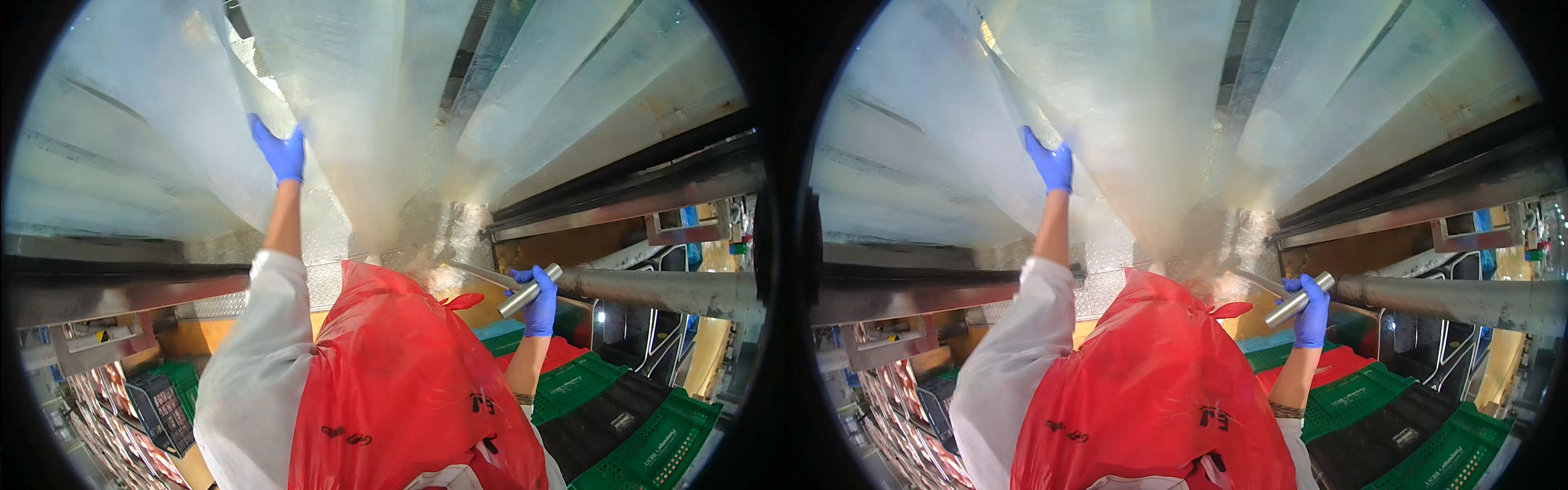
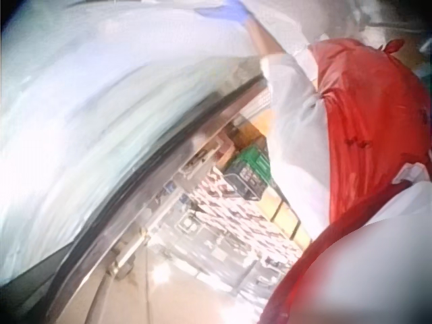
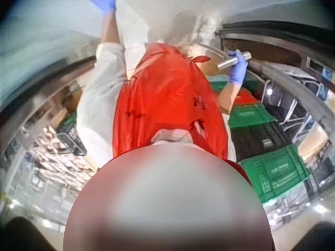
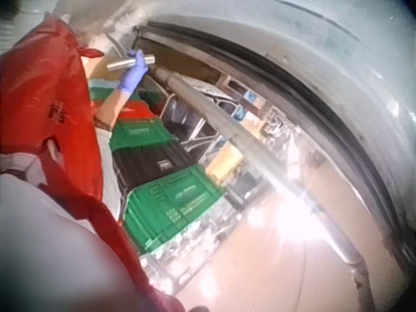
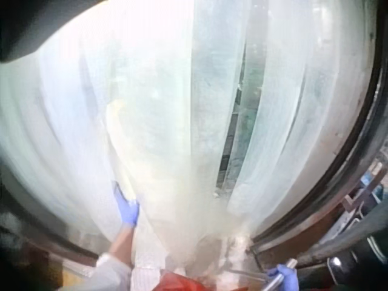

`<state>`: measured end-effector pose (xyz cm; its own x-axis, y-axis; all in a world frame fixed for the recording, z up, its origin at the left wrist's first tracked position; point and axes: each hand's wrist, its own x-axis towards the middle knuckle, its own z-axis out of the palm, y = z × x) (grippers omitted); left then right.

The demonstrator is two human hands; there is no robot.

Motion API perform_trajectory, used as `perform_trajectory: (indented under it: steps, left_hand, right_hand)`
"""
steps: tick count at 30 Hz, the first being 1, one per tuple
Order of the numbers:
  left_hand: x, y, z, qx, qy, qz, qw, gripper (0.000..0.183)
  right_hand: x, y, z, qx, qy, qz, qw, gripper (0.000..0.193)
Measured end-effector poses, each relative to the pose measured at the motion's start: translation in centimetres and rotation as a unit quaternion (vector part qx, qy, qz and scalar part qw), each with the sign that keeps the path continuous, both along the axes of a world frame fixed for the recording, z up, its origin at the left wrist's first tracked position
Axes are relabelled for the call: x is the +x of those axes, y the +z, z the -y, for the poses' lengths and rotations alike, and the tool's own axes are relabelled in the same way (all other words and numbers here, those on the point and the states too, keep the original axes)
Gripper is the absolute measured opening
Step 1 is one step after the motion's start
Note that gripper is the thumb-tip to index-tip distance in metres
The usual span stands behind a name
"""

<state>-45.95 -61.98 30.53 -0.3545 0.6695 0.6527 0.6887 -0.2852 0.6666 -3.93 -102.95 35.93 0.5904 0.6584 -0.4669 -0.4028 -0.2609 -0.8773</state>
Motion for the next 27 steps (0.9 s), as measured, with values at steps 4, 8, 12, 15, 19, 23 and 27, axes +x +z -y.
perform_trajectory:
  steps: [4,8,12,15,19,23,27]
  left_hand:
    - [-4.9,0.0,-8.0,-0.066,0.024,0.108,0.992,0.067]
    - [-4.2,5.1,-7.0,-0.005,-0.032,0.17,0.985,0.045]
    - [-3.9,6.6,-9.5,0.007,-0.006,0.066,0.998,0.042]
    - [-2.7,7.9,-10.9,0.002,0.135,-0.031,0.99,0.034]
    - [-7.3,0.7,-17.4,-0.149,-0.158,0.052,0.975,0.029]
    - [-0.2,-0.2,-12.5,-0.052,-0.329,-0.038,0.942,0.03]
    - [-4.9,5.8,-16.5,-0.232,-0.113,-0.328,0.909,0.044]
  right_hand:
    - [0.4,-0.3,0.9,0.005,-0.035,-0.012,0.999,0.037]
    - [-0.3,-0.2,3.2,0.015,-0.085,-0.011,0.996,0.037]
    - [0.8,-0.9,6.0,0.026,-0.057,-0.025,0.998,0.042]
    - [0.7,-0.5,6.8,0.048,-0.08,-0.017,0.996,0.04]
    - [0.1,-0.7,5.6,0.053,-0.067,-0.032,0.996,0.042]
    - [-0.6,-0.4,5.3,0.034,-0.092,-0.009,0.995,0.043]
    - [-1.0,-0.5,4.6,0.019,-0.064,0.009,0.998,0.044]
